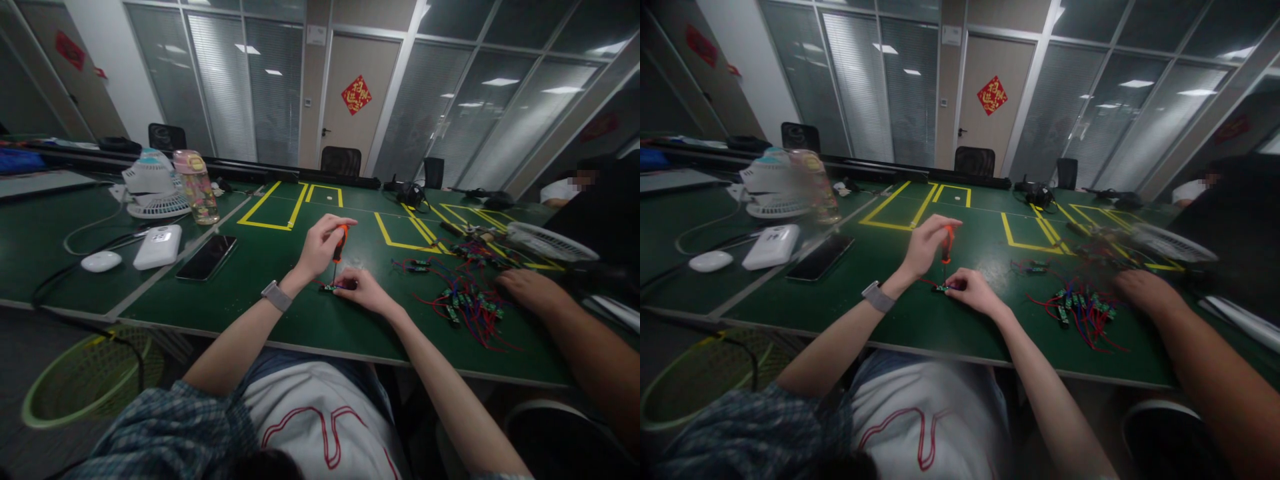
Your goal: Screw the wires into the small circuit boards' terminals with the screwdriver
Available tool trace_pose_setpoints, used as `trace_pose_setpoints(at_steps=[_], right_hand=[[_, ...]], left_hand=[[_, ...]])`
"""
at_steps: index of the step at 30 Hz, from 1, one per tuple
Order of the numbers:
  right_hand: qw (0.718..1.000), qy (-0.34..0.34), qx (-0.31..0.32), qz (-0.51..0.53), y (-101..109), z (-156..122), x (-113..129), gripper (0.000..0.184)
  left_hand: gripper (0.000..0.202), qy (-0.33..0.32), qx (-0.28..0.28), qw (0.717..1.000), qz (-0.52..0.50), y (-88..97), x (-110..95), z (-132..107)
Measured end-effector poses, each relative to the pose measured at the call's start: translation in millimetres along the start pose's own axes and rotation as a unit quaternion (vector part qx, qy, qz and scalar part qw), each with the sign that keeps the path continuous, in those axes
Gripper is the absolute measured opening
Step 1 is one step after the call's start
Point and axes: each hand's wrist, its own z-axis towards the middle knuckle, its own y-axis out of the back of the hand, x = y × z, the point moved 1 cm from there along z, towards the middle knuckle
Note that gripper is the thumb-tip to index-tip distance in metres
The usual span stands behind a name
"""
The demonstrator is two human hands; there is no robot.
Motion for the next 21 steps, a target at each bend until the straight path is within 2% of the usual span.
trace_pose_setpoints(at_steps=[11, 14, 18, 21], right_hand=[[1.000, 0.004, 0.000, 0.007, 0.6, -0.4, 1.3, 0.011], [1.000, 0.007, 0.002, 0.007, 0.0, -0.1, -0.2, 0.011], [1.000, 0.005, 0.004, 0.003, -0.2, 0.4, -1.2, 0.012], [1.000, 0.008, 0.003, 0.001, 0.0, 0.6, -1.7, 0.011]], left_hand=[[0.010, -0.006, 0.006, 1.000, 0.014, -5.7, 6.2, -3.9], [0.012, -0.014, 0.005, 1.000, 0.017, -4.8, 5.4, -3.3], [0.026, -0.008, 0.018, 1.000, -0.004, -1.7, 3.0, -1.3], [0.025, 0.006, 0.014, 0.999, -0.036, -0.5, 3.1, -0.8]])
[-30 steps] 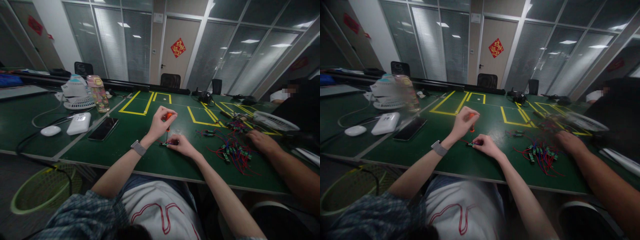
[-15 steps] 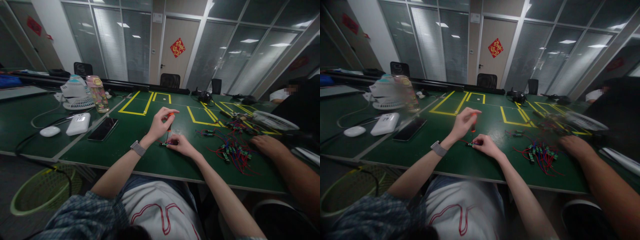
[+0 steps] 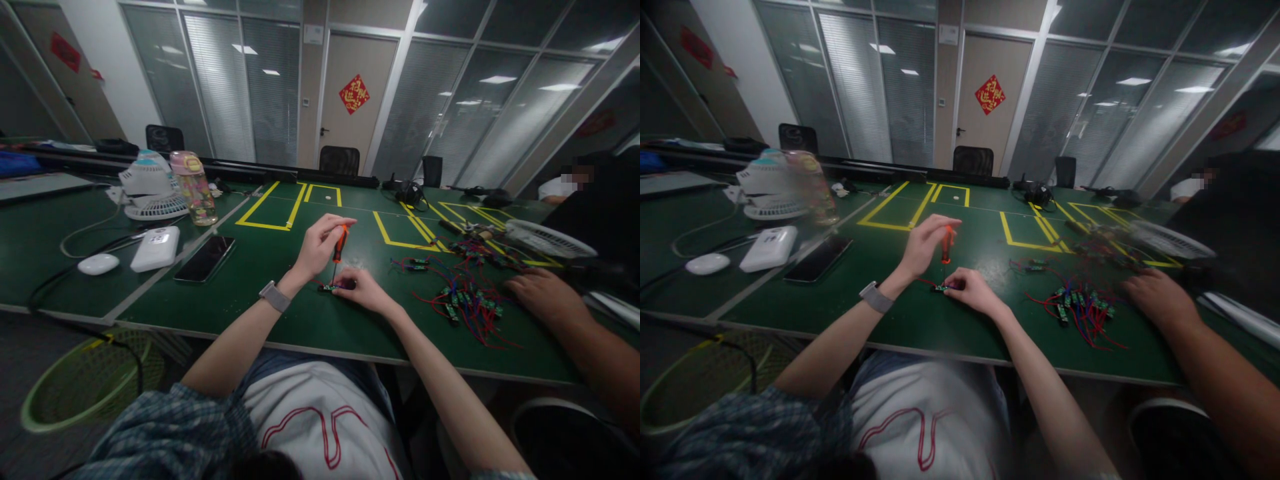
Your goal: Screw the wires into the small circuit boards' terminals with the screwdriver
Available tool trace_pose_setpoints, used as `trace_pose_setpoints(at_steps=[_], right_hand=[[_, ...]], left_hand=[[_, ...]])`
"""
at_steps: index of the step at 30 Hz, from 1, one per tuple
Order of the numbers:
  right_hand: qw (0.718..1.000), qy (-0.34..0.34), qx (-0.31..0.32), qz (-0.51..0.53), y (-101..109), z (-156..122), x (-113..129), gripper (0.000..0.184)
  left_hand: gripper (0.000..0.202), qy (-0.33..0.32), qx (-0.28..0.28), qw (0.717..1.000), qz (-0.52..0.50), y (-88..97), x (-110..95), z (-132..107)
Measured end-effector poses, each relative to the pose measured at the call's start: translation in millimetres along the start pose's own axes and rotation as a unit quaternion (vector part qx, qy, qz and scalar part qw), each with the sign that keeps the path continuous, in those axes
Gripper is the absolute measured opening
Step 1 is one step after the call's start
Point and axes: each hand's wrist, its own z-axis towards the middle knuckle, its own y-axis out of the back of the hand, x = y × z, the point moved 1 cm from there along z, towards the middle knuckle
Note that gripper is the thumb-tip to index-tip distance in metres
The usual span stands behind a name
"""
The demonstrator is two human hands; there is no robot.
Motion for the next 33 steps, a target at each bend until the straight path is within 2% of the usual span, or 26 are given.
trace_pose_setpoints(at_steps=[4, 10, 15, 17, 19, 24, 29, 33], right_hand=[[1.000, 0.002, -0.002, 0.003, 0.0, -0.2, -0.9, 0.011], [1.000, -0.004, -0.004, -0.004, -0.3, -0.7, -0.3, 0.012], [1.000, -0.004, -0.004, 0.000, 0.6, -0.9, 2.1, 0.011], [1.000, -0.003, -0.002, -0.003, 1.0, -0.8, 2.3, 0.011], [1.000, -0.003, -0.001, -0.008, 1.1, -0.6, 1.8, 0.011], [1.000, 0.001, 0.000, -0.003, 0.1, -0.1, -1.1, 0.010], [1.000, -0.003, 0.002, -0.005, 0.6, -0.6, -0.7, 0.010], [1.000, -0.007, 0.002, 0.001, 1.3, -1.3, 1.0, 0.011]], left_hand=[[0.023, 0.004, -0.016, 1.000, -0.009, -1.1, -0.2, -0.8], [0.016, -0.028, -0.033, 0.999, 0.030, -2.8, -3.4, -0.1], [0.004, -0.032, -0.061, 0.997, 0.032, -3.4, 1.4, 0.7], [0.006, -0.032, -0.065, 0.997, 0.037, -3.2, 3.2, 0.6], [0.008, -0.031, -0.063, 0.997, 0.043, -2.3, 3.2, 0.6], [0.025, -0.032, -0.028, 0.998, 0.036, -0.3, -1.6, 0.4], [0.021, -0.011, -0.027, 0.999, 0.019, -1.4, -0.3, -0.5], [0.011, -0.025, -0.044, 0.998, 0.047, -3.1, 2.4, -0.6]])
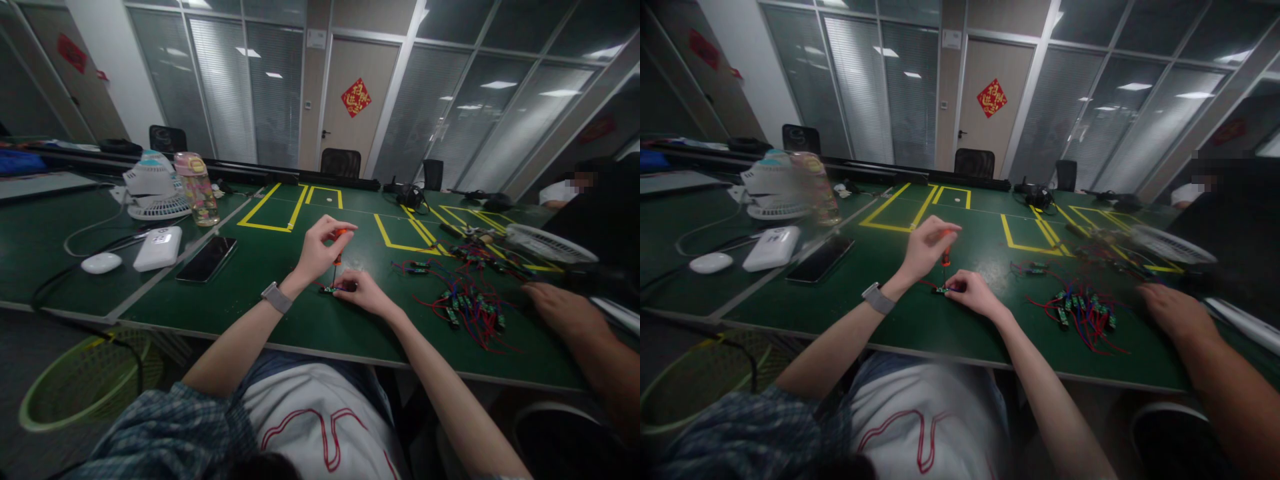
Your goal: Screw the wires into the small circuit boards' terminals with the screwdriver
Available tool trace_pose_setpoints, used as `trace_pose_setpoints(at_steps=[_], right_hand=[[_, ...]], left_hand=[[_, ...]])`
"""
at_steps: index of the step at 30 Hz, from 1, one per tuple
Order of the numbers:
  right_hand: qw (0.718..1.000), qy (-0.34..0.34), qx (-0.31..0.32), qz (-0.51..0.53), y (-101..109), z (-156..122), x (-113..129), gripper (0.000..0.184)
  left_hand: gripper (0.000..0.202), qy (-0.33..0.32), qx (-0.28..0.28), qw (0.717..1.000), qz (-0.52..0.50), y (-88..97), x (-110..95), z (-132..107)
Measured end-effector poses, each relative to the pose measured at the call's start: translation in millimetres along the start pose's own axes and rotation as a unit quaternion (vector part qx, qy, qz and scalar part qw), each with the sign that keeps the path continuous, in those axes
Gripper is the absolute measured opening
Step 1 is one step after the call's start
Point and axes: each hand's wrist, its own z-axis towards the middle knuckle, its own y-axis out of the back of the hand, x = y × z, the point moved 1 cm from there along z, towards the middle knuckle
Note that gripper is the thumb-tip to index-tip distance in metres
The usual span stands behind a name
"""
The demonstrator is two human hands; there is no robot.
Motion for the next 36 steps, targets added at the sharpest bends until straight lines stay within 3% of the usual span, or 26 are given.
trace_pose_setpoints(at_steps=[6, 12, 21, 27, 36], right_hand=[[1.000, -0.003, -0.002, 0.001, -0.7, 0.2, 0.9, 0.010], [1.000, 0.007, -0.001, -0.002, 0.1, 0.4, 0.9, 0.010], [1.000, -0.002, 0.000, 0.001, -0.3, 0.7, 1.4, 0.010], [1.000, 0.003, 0.001, 0.008, 0.0, 0.8, 1.5, 0.010], [1.000, 0.006, 0.002, 0.003, -0.7, 0.7, 0.1, 0.011]], left_hand=[[0.006, 0.004, -0.002, 1.000, -0.014, -0.4, -1.1, 0.4], [0.024, 0.025, 0.032, 0.999, -0.035, 2.5, -4.5, 0.6], [0.011, 0.018, 0.019, 0.999, -0.018, -0.4, -0.8, 0.0], [0.026, 0.024, 0.036, 0.999, -0.026, 3.8, -3.5, 2.4], [0.010, 0.018, 0.006, 1.000, -0.020, -0.3, -0.8, 0.7]])
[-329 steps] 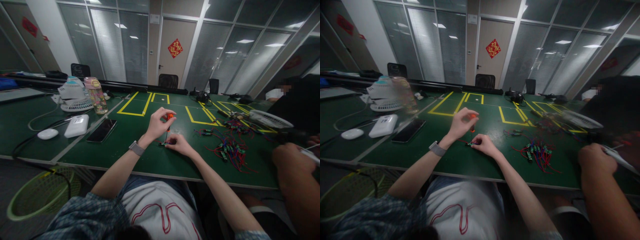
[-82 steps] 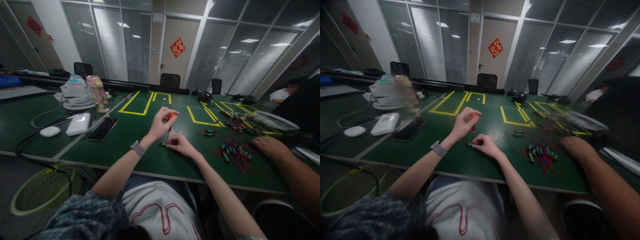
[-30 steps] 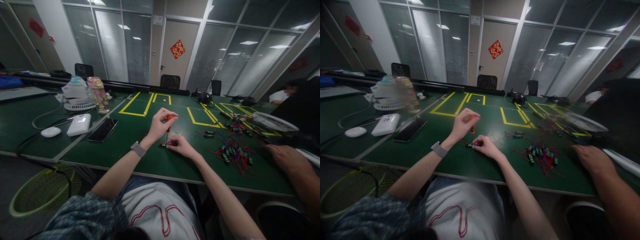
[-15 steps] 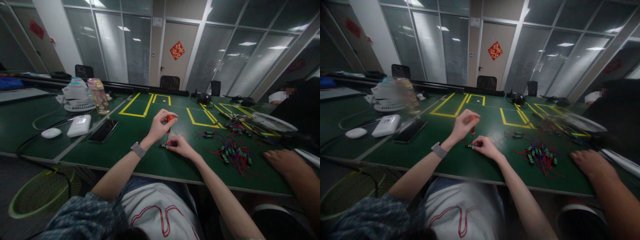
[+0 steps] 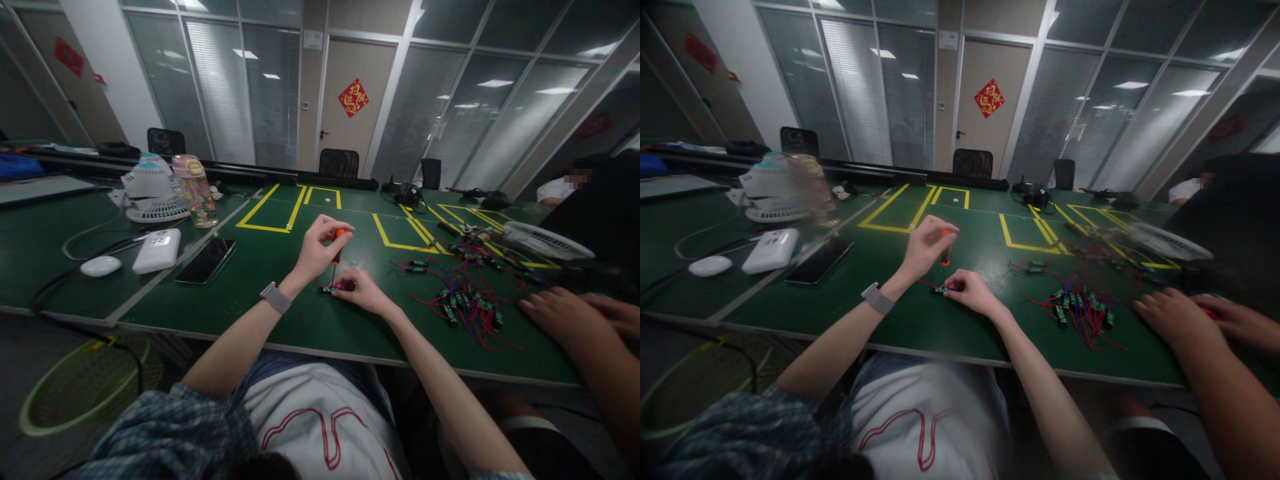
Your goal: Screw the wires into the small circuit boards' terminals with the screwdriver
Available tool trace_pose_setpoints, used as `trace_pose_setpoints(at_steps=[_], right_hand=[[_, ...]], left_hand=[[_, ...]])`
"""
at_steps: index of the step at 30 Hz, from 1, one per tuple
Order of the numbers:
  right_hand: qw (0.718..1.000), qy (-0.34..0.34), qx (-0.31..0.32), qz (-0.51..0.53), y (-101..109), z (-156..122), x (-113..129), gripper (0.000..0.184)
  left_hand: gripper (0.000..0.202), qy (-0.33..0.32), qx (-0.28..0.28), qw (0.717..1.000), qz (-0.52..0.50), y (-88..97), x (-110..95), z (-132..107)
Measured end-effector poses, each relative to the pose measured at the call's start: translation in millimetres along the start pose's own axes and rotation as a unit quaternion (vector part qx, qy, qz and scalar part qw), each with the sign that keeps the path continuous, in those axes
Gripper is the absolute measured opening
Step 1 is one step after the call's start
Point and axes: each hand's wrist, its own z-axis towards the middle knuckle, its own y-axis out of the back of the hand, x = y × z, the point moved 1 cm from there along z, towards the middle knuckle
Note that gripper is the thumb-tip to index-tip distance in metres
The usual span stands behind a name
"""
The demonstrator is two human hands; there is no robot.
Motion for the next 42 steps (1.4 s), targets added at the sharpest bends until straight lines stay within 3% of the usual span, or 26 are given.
trace_pose_setpoints(at_steps=[6, 14, 20, 23, 29, 35, 39, 42], right_hand=[[1.000, -0.004, -0.002, 0.001, 0.3, 0.2, -0.6, 0.010], [1.000, -0.002, -0.006, -0.005, -1.0, 0.0, -1.1, 0.013], [1.000, 0.005, -0.006, 0.002, -1.2, 0.6, -2.7, 0.011], [1.000, 0.005, -0.009, 0.001, -0.9, 0.3, -2.5, 0.010], [1.000, 0.008, -0.002, -0.008, 0.1, 0.2, 0.5, 0.011], [1.000, 0.003, 0.002, -0.002, 0.5, 0.0, 0.9, 0.011], [1.000, -0.001, 0.001, 0.001, 0.5, -0.1, 0.9, 0.011], [1.000, 0.003, -0.001, -0.002, 0.3, -0.1, 0.6, 0.011]], left_hand=[[0.021, 0.016, 0.020, 0.999, -0.036, 4.9, -2.8, 3.4], [0.007, 0.009, -0.022, 1.000, -0.015, 1.5, 4.4, 2.2], [0.024, 0.033, 0.034, 0.997, -0.058, 3.5, 2.3, 2.7], [0.022, 0.046, 0.029, 0.995, -0.077, 3.6, 1.2, 3.0], [0.012, 0.007, -0.002, 1.000, 0.004, 0.1, 4.7, -0.5], [0.027, 0.012, 0.029, 0.999, -0.019, 1.4, 3.1, -0.5], [0.024, 0.028, 0.028, 0.997, -0.071, 2.3, 0.5, 0.5], [0.023, 0.014, 0.020, 0.999, -0.047, 1.9, -1.7, 0.8]])
